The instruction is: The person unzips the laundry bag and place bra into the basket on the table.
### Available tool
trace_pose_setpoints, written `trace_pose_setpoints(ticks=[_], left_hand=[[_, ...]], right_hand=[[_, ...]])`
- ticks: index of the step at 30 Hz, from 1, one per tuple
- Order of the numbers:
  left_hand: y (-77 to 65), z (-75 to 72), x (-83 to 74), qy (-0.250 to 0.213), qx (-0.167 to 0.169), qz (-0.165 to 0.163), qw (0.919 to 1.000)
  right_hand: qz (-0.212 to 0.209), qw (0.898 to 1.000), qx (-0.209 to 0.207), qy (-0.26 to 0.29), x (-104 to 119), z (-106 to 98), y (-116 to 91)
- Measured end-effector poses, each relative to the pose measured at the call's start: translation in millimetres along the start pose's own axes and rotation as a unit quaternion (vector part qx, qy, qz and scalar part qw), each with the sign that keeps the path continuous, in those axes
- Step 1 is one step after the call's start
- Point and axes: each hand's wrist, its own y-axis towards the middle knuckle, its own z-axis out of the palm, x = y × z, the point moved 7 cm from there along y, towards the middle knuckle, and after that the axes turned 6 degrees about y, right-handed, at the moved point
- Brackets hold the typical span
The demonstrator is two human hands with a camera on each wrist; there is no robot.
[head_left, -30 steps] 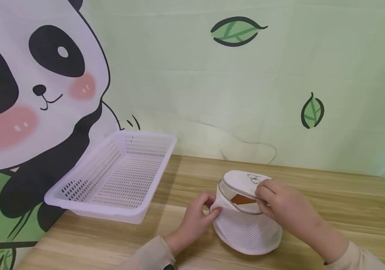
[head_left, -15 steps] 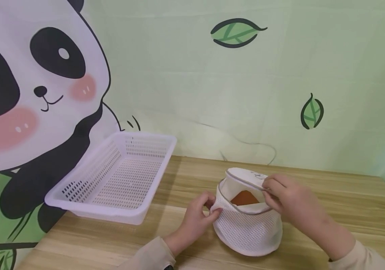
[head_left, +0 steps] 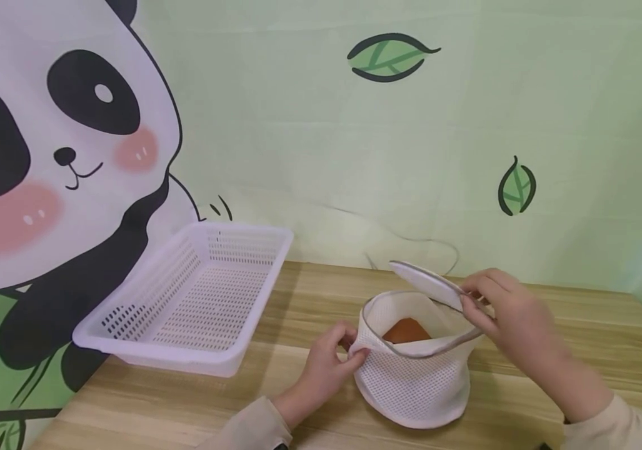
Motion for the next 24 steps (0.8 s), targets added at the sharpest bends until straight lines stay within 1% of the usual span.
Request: trace_pose_setpoints(ticks=[6,11,13,19,21,24], left_hand=[[-0.4,-0.8,0.8,-0.002,0.000,-0.009,1.0000],[0.0,-1.3,0.6,-0.005,0.001,-0.013,0.9999],[0.2,-1.1,0.7,-0.006,0.000,-0.014,0.9999],[0.1,-0.7,1.4,-0.010,0.004,-0.027,0.9996],[0.1,-0.8,0.7,-0.011,0.004,-0.023,0.9997],[0.3,-1.2,-0.2,-0.011,0.004,-0.020,0.9997]], right_hand=[[0.063,0.998,-0.012,0.006,-15.6,-11.1,-0.2],[0.120,0.993,-0.007,0.003,-30.1,-18.1,-2.6],[0.142,0.990,-0.005,0.007,-36.1,-20.9,-4.1],[0.190,0.981,-0.016,0.032,-53.2,-31.1,-10.3],[0.211,0.976,-0.014,0.040,-60.2,-34.3,-14.2],[0.240,0.970,-0.006,0.035,-70.8,-39.1,-20.9]])
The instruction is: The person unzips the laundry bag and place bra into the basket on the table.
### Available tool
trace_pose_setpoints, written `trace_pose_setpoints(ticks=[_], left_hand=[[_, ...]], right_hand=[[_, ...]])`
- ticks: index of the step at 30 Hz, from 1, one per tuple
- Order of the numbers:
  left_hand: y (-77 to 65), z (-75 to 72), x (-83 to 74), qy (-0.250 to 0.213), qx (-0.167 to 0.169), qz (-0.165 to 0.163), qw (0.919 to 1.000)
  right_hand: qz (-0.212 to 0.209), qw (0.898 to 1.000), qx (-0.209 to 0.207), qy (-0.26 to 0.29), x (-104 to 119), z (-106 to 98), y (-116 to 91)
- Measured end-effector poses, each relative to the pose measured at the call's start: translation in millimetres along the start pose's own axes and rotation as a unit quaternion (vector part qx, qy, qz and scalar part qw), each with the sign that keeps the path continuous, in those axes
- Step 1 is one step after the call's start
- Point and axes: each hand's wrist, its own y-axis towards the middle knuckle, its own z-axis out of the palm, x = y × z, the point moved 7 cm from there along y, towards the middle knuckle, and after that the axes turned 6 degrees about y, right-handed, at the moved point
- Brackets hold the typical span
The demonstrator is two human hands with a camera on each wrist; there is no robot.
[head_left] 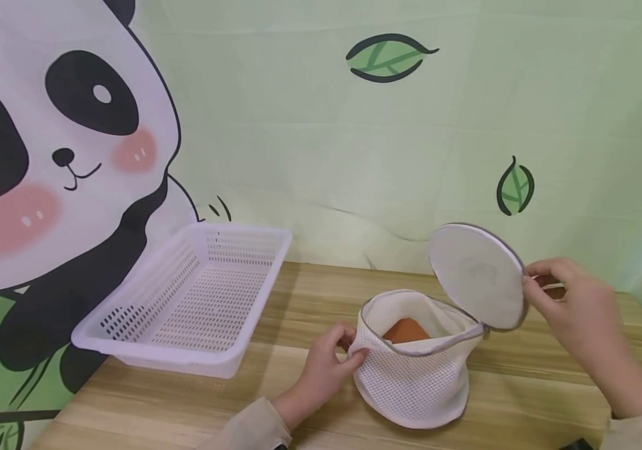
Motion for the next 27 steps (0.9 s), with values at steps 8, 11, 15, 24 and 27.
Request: trace_pose_setpoints(ticks=[8,11,15,24,27], left_hand=[[0.5,0.1,0.1,-0.006,0.004,-0.020,0.9998],[0.5,-0.1,0.0,-0.004,0.004,-0.022,0.9997],[0.3,0.1,1.1,0.001,0.000,-0.018,0.9998],[0.7,-0.4,1.5,0.000,-0.003,-0.004,1.0000],[1.0,0.1,2.0,-0.002,0.000,-0.012,0.9999]], right_hand=[[0.066,0.997,0.028,-0.032,-31.3,-10.3,-5.8],[0.076,0.996,0.033,-0.030,-39.5,-12.1,-8.2],[0.083,0.996,0.034,-0.024,-47.1,-13.2,-11.9],[0.105,0.993,0.061,-0.003,-71.3,-11.0,-23.4],[0.114,0.990,0.069,0.042,-83.4,-8.2,-28.3]])
